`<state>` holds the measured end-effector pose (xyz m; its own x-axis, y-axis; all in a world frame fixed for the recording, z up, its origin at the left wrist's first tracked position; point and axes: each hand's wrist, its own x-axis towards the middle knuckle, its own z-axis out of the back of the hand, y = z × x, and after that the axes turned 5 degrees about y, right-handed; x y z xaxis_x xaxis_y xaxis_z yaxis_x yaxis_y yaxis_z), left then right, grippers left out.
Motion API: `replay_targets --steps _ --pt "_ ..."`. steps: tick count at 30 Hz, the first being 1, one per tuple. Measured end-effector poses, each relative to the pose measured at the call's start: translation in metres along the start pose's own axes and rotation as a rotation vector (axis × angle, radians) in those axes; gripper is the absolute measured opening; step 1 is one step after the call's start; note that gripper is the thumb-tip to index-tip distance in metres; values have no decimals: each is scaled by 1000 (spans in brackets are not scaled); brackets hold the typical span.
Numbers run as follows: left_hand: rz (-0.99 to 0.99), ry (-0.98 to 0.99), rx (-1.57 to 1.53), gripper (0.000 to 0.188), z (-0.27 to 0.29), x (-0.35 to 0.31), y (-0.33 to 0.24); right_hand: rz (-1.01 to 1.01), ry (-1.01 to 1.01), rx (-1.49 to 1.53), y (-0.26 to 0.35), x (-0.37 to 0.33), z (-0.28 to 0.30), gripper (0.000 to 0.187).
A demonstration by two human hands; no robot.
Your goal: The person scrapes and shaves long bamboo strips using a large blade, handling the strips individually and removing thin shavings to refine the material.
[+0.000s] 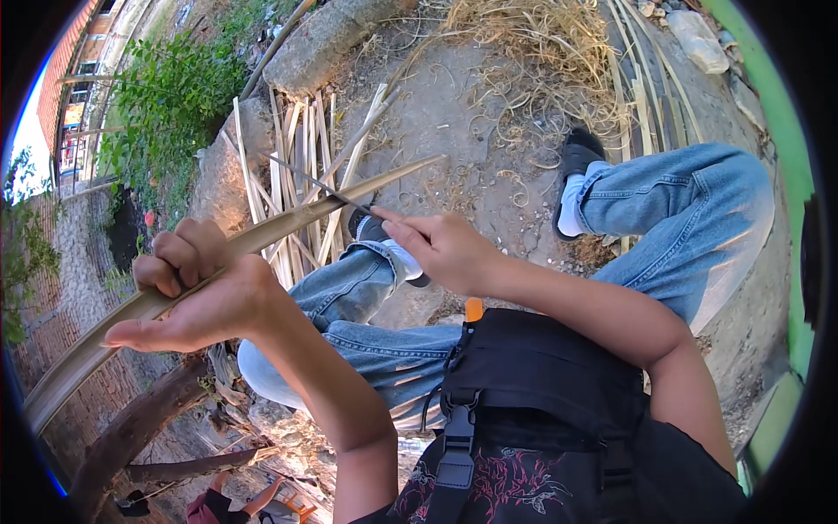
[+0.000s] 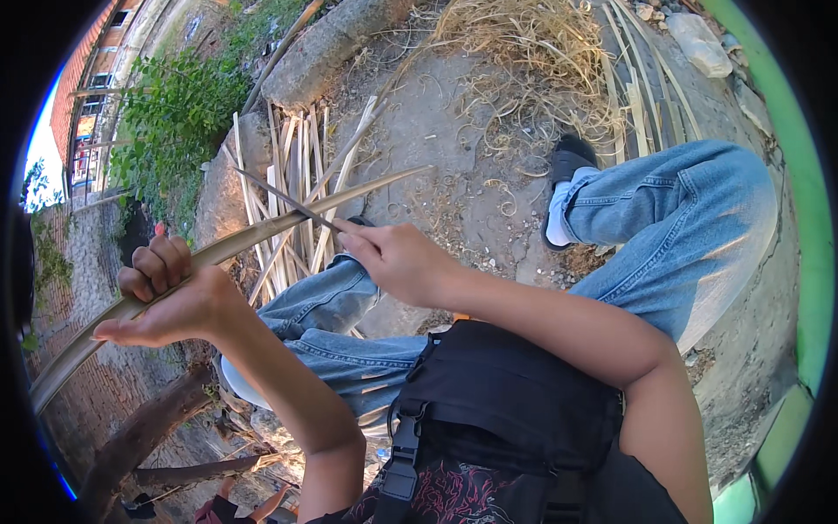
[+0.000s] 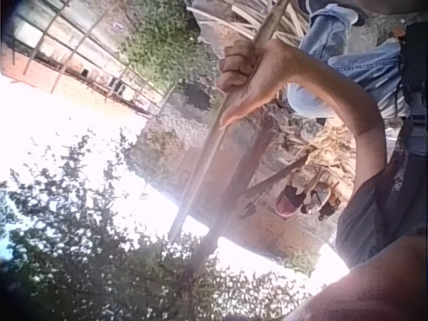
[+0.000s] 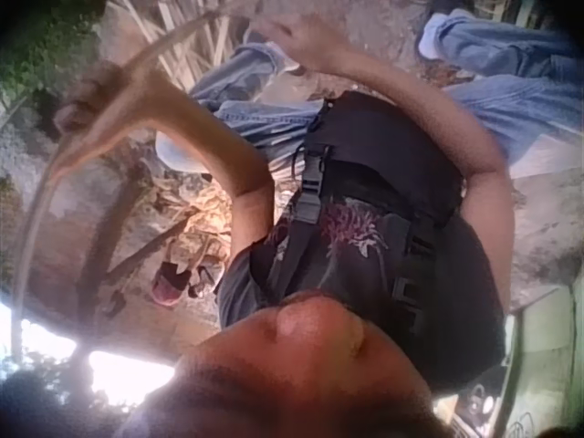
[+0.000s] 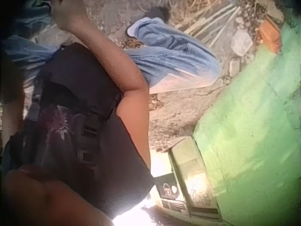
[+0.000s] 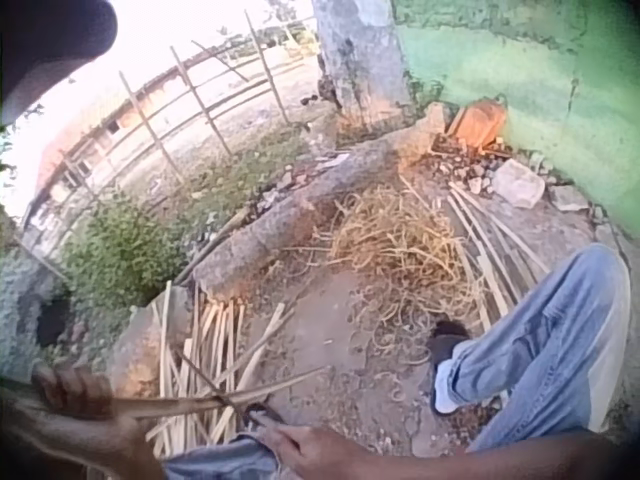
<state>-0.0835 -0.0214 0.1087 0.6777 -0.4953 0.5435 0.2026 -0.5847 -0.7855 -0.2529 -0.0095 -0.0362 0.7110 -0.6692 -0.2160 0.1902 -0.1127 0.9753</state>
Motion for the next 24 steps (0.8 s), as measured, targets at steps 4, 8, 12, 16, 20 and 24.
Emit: replay_targets --steps 4,8,12,16,20,24 --pt "-9 -4 6 63 1 3 3 -293 -59 -223 -113 21 24 44" --pt "14 -36 -15 64 9 4 5 -408 -72 -276 -128 40 27 43" --pt "20 -76 44 65 14 9 2 -213 -6 -110 -39 26 4 43" --pt "41 -58 19 64 21 10 2 -250 0 -197 -98 33 16 43" --pt "71 -35 5 63 36 13 8 -395 -117 -241 -154 36 39 42" --pt "75 16 -57 64 39 16 5 -261 -59 -124 -80 42 14 41"
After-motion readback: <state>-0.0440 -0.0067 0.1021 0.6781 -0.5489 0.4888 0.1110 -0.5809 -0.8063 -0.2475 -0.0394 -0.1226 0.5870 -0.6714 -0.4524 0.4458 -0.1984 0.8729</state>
